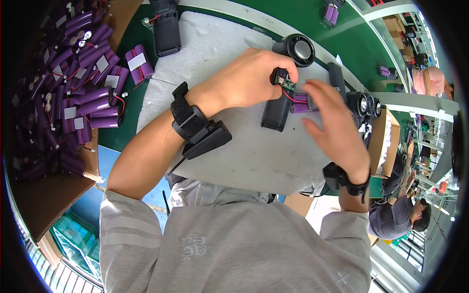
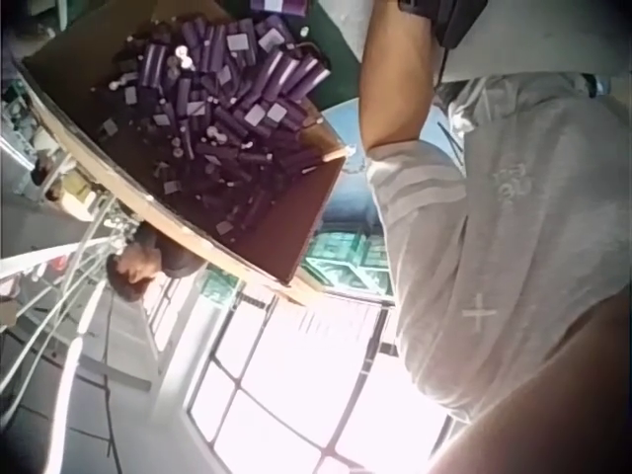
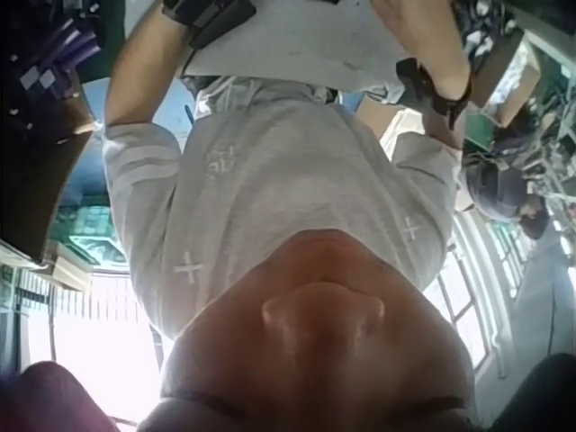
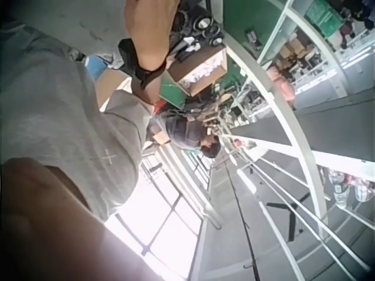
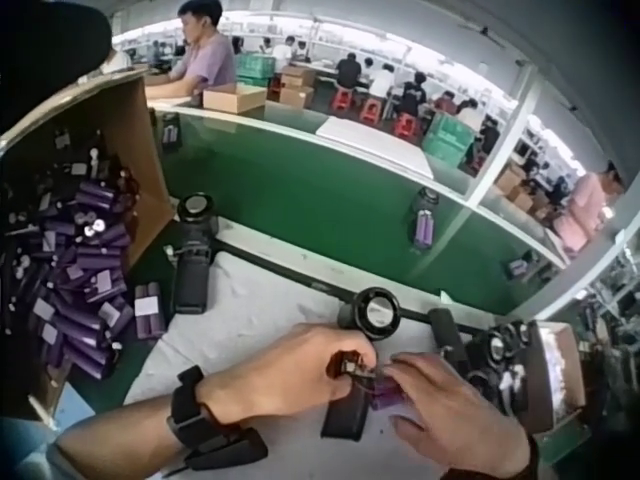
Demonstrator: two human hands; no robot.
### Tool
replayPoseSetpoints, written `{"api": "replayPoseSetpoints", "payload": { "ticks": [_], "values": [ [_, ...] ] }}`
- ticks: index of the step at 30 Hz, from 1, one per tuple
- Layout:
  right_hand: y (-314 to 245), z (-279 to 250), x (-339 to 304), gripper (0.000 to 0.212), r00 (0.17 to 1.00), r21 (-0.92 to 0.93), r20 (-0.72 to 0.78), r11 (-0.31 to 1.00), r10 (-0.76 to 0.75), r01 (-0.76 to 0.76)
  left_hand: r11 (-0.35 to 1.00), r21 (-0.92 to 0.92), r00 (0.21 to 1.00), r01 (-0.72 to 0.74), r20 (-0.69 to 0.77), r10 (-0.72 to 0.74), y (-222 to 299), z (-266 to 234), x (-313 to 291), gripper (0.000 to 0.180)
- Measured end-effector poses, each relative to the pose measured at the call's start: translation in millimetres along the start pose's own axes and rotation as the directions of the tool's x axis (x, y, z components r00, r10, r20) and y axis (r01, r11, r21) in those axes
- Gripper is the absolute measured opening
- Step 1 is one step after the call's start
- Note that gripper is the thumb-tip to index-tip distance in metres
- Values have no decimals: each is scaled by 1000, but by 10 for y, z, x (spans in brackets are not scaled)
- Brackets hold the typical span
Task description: Assembling electronic components involving batteries, circuit boards, and wiring connectors.
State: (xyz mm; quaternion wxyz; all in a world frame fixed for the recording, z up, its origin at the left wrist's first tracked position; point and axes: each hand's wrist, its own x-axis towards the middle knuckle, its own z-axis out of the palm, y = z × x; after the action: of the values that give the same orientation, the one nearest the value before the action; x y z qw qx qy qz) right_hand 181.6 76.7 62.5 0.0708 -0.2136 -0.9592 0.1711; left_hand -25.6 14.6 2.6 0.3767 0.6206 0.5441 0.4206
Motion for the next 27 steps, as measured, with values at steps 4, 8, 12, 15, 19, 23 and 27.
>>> {"api": "replayPoseSetpoints", "payload": {
  "ticks": [4,8,12,15,19,23,27],
  "values": [
    [65,191,29,52,999,-41,-19,999,34,-34,1000,6,1000,-4,-26,4,0,-8,20,24],
    [-22,66,23,53,975,171,130,965,179,-200,1000,1,999,-13,-47,13,-39,-10,-5,25],
    [-122,-12,-38,60,874,621,380,617,304,-484,1000,-18,999,1,-33,-2,-14,-27,-20,26],
    [-120,5,-76,63,802,795,522,175,291,-581,999,-37,1000,6,-16,-6,-32,-38,-7,25],
    [-63,73,-172,79,832,845,533,-50,151,-532,997,-80,1000,-3,-5,3,-66,-40,3,24],
    [-15,164,-251,96,894,900,435,-46,104,-433,997,-66,1000,-30,-5,30,-79,-30,17,24],
    [36,113,-202,99,831,848,526,-40,182,-528,995,41,996,-92,3,92,-58,-44,36,27]
  ]
}}
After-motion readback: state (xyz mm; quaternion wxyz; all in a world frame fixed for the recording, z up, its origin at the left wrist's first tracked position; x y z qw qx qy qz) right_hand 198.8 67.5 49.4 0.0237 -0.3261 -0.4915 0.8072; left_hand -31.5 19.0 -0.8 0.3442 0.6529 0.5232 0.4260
